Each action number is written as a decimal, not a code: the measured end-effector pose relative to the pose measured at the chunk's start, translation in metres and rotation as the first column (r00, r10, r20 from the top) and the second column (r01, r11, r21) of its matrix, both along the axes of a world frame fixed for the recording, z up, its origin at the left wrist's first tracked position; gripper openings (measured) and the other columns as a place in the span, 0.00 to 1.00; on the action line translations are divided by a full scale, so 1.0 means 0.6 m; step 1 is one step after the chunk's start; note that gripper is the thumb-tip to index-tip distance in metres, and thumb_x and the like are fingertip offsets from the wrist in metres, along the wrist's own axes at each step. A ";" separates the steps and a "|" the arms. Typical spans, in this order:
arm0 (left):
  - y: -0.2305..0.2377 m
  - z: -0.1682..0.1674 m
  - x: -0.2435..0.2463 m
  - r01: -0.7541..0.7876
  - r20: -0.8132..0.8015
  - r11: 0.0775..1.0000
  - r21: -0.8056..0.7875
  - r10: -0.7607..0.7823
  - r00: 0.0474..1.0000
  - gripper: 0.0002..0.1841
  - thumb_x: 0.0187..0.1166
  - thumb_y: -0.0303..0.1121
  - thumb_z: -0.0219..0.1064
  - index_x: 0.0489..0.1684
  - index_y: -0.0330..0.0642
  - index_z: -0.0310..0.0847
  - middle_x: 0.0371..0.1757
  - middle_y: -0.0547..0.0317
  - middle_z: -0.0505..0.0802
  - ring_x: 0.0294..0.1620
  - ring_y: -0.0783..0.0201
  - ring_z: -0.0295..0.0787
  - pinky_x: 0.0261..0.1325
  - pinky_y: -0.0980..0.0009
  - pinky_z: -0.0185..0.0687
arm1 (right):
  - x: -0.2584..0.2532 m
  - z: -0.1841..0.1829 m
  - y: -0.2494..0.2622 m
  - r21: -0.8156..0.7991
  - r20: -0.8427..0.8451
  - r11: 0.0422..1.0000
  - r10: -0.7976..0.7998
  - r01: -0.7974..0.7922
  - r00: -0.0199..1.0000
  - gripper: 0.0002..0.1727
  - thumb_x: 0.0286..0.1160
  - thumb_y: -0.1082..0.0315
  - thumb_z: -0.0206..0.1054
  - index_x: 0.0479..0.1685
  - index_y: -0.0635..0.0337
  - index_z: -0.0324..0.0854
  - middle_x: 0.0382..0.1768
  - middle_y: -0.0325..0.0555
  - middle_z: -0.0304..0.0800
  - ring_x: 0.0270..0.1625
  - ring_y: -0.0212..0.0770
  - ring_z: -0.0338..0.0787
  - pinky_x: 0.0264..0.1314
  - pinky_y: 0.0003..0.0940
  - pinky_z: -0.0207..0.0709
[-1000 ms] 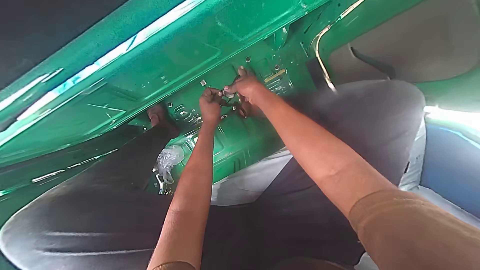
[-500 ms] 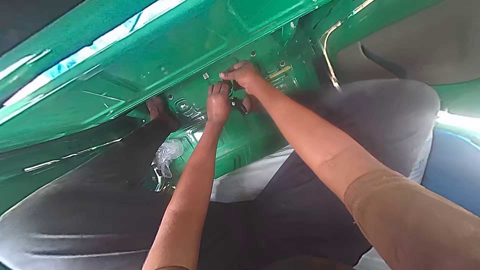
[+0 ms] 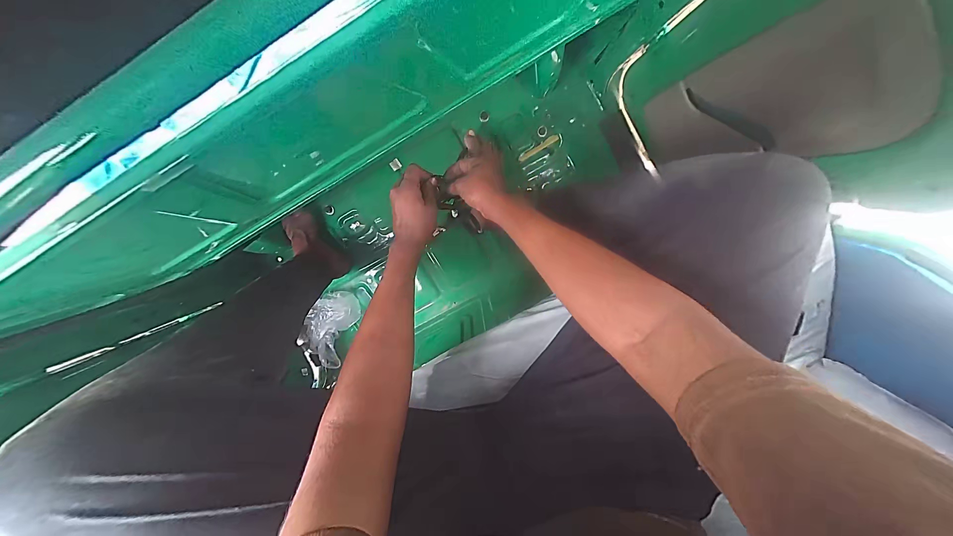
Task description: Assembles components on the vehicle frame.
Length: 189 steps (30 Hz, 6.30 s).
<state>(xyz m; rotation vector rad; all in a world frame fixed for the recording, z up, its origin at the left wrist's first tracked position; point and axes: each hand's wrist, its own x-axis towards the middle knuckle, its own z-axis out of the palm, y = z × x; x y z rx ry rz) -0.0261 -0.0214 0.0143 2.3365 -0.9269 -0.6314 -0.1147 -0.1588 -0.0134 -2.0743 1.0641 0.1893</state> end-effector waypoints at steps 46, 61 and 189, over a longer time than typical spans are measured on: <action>0.005 -0.025 -0.004 -0.276 -0.250 0.956 -0.098 0.245 0.937 0.11 0.82 0.31 0.61 0.51 0.36 0.86 0.46 0.51 0.94 0.48 0.60 0.93 0.58 0.52 0.89 | 0.022 0.073 -0.011 0.354 -0.081 0.934 -0.028 0.055 0.996 0.21 0.58 0.47 0.85 0.47 0.47 0.92 0.66 0.48 0.86 0.50 0.42 0.94 0.44 0.43 0.93; 0.014 0.007 -0.051 -0.137 -0.009 0.983 0.126 0.139 0.990 0.15 0.86 0.43 0.59 0.49 0.45 0.90 0.41 0.50 0.97 0.47 0.48 0.96 0.54 0.41 0.87 | 0.039 0.119 -0.040 0.542 0.010 0.828 0.168 -0.146 0.986 0.13 0.86 0.68 0.64 0.64 0.57 0.84 0.39 0.46 0.90 0.30 0.35 0.89 0.35 0.31 0.87; 0.011 -0.034 -0.019 -0.663 -0.897 0.745 0.073 0.340 0.283 0.11 0.89 0.39 0.60 0.49 0.42 0.85 0.39 0.55 0.93 0.39 0.62 0.90 0.41 0.65 0.87 | -0.009 -0.007 0.003 0.825 -0.244 0.337 -0.511 0.453 0.824 0.28 0.74 0.70 0.70 0.74 0.59 0.70 0.42 0.58 0.86 0.28 0.47 0.87 0.30 0.41 0.87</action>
